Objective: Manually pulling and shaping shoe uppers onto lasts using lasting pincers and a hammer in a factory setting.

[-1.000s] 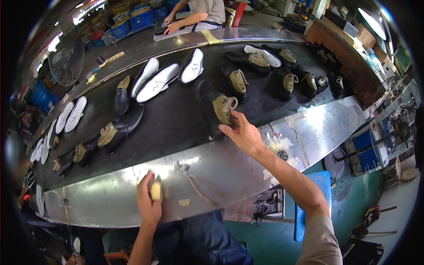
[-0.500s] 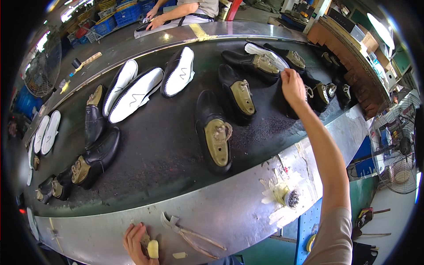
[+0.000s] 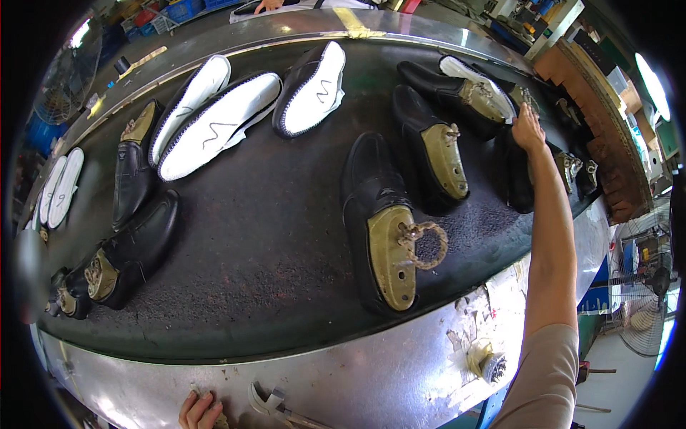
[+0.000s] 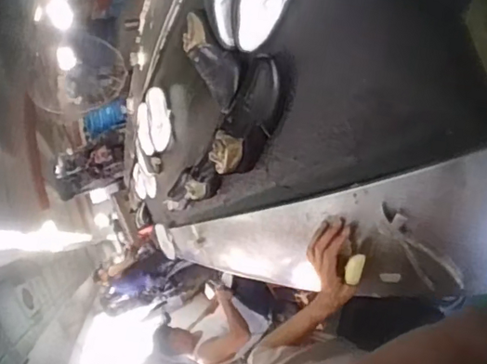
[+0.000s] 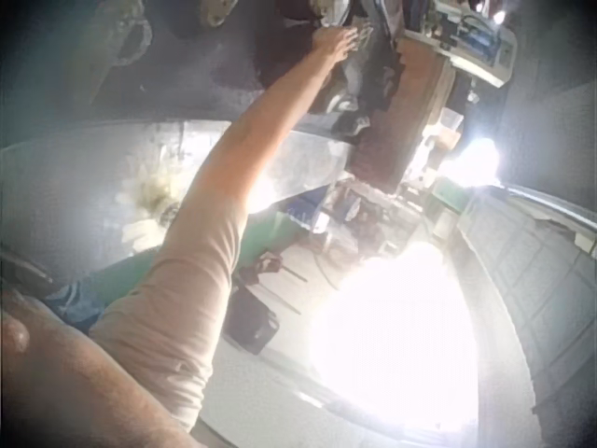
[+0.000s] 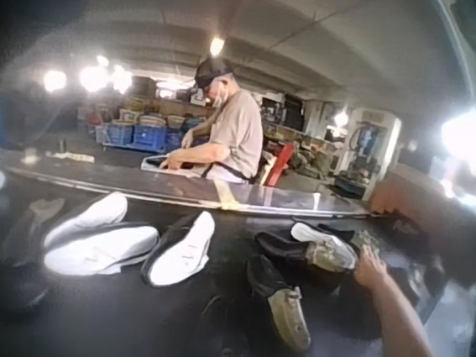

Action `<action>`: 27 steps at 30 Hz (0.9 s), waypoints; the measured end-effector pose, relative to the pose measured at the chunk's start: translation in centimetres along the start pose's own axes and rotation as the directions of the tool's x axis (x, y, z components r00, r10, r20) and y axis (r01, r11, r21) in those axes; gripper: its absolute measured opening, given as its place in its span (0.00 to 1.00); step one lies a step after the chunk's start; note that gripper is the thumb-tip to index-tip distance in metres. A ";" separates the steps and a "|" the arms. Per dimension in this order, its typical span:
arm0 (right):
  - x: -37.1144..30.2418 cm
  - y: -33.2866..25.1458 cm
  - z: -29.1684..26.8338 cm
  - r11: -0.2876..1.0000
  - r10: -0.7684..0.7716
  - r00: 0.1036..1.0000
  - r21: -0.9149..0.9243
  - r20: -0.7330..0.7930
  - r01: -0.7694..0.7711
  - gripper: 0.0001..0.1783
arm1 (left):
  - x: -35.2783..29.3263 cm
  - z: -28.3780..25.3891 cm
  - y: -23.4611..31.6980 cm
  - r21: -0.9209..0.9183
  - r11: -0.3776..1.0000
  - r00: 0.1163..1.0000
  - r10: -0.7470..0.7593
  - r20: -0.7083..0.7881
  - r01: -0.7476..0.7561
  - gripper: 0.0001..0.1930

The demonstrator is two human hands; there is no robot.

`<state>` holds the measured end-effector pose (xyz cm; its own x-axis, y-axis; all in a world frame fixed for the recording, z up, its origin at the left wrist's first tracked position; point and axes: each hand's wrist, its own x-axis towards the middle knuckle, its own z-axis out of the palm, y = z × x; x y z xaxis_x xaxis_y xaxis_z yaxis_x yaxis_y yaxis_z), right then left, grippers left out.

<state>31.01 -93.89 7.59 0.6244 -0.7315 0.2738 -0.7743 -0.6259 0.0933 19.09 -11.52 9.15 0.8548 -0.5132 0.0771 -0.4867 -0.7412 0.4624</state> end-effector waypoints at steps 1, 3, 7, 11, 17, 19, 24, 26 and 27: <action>0.1 -0.1 0.7 1.000 0.012 1.000 0.011 -0.026 -0.012 0.32 | 0.0 0.0 -0.1 0.028 1.000 1.000 0.010 -0.001 -0.010 0.26; 0.4 -1.9 0.5 0.998 0.048 0.992 0.042 0.114 -0.053 0.33 | -0.2 -0.2 -0.1 0.051 0.999 1.000 0.011 0.008 -0.011 0.26; -1.0 -3.5 0.3 0.996 0.049 0.997 -0.075 -0.058 -0.053 0.30 | 0.4 -0.3 0.8 0.085 0.996 1.000 0.016 0.015 -0.017 0.26; -3.5 -4.8 -0.5 0.997 0.041 0.993 -0.063 -0.107 -0.048 0.26 | 0.7 -0.1 1.0 0.053 0.999 1.000 0.011 0.005 -0.011 0.28; -6.0 -5.4 -6.3 0.970 0.119 0.954 0.239 -0.275 -0.051 0.26 | 1.1 -1.0 1.0 0.026 0.999 0.999 0.025 0.038 -0.026 0.32; -7.2 -5.1 -10.1 0.978 0.035 0.915 0.201 -0.403 0.051 0.26 | 1.4 -1.2 1.7 0.047 0.997 0.998 0.059 0.004 -0.059 0.26; -15.4 -5.9 -22.2 0.894 -0.048 0.712 0.288 -0.701 0.344 0.21 | 0.6 -0.9 -0.6 -0.052 0.991 0.990 0.121 -0.077 -0.125 0.28; -20.6 -7.1 -27.6 0.727 0.138 0.781 0.598 -0.609 0.337 0.21 | -0.1 -0.9 -1.7 -0.178 0.975 0.985 0.111 -0.132 -0.134 0.27; -23.5 -7.3 -30.0 0.730 0.140 0.780 0.596 -0.610 0.335 0.21 | -0.6 -1.0 -2.0 -0.294 0.945 0.980 0.092 -0.177 -0.142 0.27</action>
<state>18.90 -64.02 29.24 0.3154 -0.4933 0.8107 -0.2946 -0.8630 -0.4105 19.74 -9.28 9.01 0.8246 -0.4945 0.2746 -0.5284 -0.5002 0.6860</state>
